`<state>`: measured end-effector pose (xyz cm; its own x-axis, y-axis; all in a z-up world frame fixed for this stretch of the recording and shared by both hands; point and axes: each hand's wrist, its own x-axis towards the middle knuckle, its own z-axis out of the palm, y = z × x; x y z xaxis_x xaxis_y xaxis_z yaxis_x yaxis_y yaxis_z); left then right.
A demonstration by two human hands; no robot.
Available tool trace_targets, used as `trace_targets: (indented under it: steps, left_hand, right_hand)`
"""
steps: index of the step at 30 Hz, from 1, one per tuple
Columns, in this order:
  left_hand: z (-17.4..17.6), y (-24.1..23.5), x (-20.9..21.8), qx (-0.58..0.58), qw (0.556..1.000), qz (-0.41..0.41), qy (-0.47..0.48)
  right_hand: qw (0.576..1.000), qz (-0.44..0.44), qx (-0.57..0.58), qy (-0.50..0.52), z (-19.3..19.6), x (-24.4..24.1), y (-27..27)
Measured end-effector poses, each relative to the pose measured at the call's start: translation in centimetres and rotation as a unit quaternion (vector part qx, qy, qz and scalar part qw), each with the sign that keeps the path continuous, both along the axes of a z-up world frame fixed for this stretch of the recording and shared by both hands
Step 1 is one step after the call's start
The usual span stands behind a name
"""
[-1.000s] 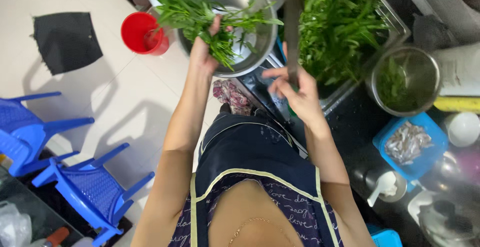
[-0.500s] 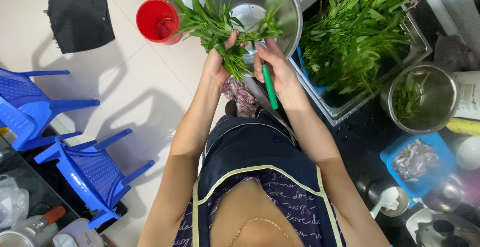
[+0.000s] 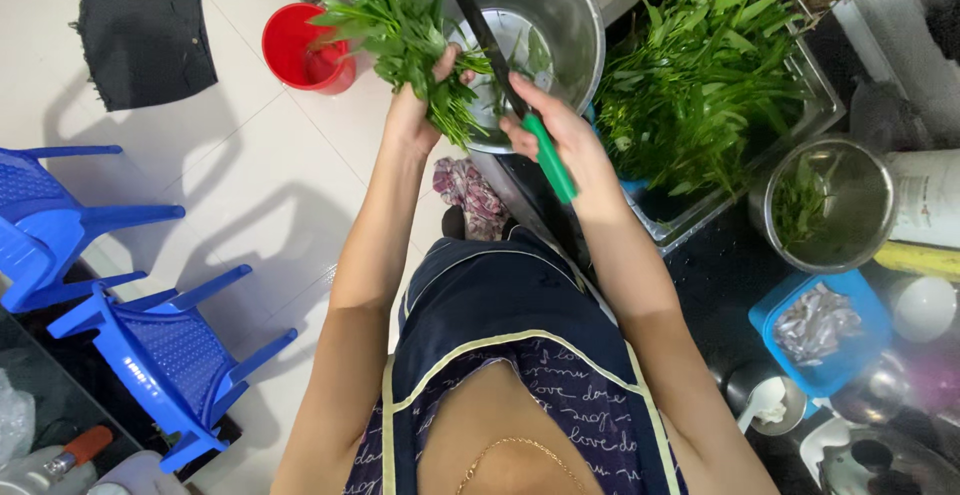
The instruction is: The person washes small fish in a blue basket under running water, then transfers them to a metal bowl and rinses them again. They then wash a large bunch of green leafy vegetables, separating and rinsing them in a metal bowl.
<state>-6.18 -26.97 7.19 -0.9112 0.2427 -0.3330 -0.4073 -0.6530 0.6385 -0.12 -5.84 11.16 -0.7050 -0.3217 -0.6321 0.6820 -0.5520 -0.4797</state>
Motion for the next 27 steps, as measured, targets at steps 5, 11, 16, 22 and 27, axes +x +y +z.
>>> trace_targets:
  steps: [5, 11, 16, 22, 27]
  left_hand:
    - [-0.2, 0.6, -1.2, 0.051, 0.994, -0.072, -0.067]
    - [2.0, 3.6, -1.8, 0.030, 0.986, -0.158, -0.046]
    - [3.9, 6.1, -1.2, 0.020, 0.969, -0.236, -0.063]
    - [3.7, 8.7, -0.7, -0.088, 0.953, -0.289, 0.003]
    - [2.9, 8.6, -0.8, -0.082, 0.956, -0.282, 0.007]
  right_hand:
    - [0.982, -0.055, 0.090, 0.157, 1.2, 6.5, 4.9]
    - [0.627, -0.153, 0.748, 0.152, -5.2, 18.0, 11.8]
    - [0.516, -0.095, 0.851, 0.029, -11.5, 29.3, 15.0]
    - [0.432, -0.043, 0.896, -0.095, -14.3, 34.1, 16.3]
    - [0.357, -0.011, 0.934, 0.022, -7.7, 27.8, 16.5]
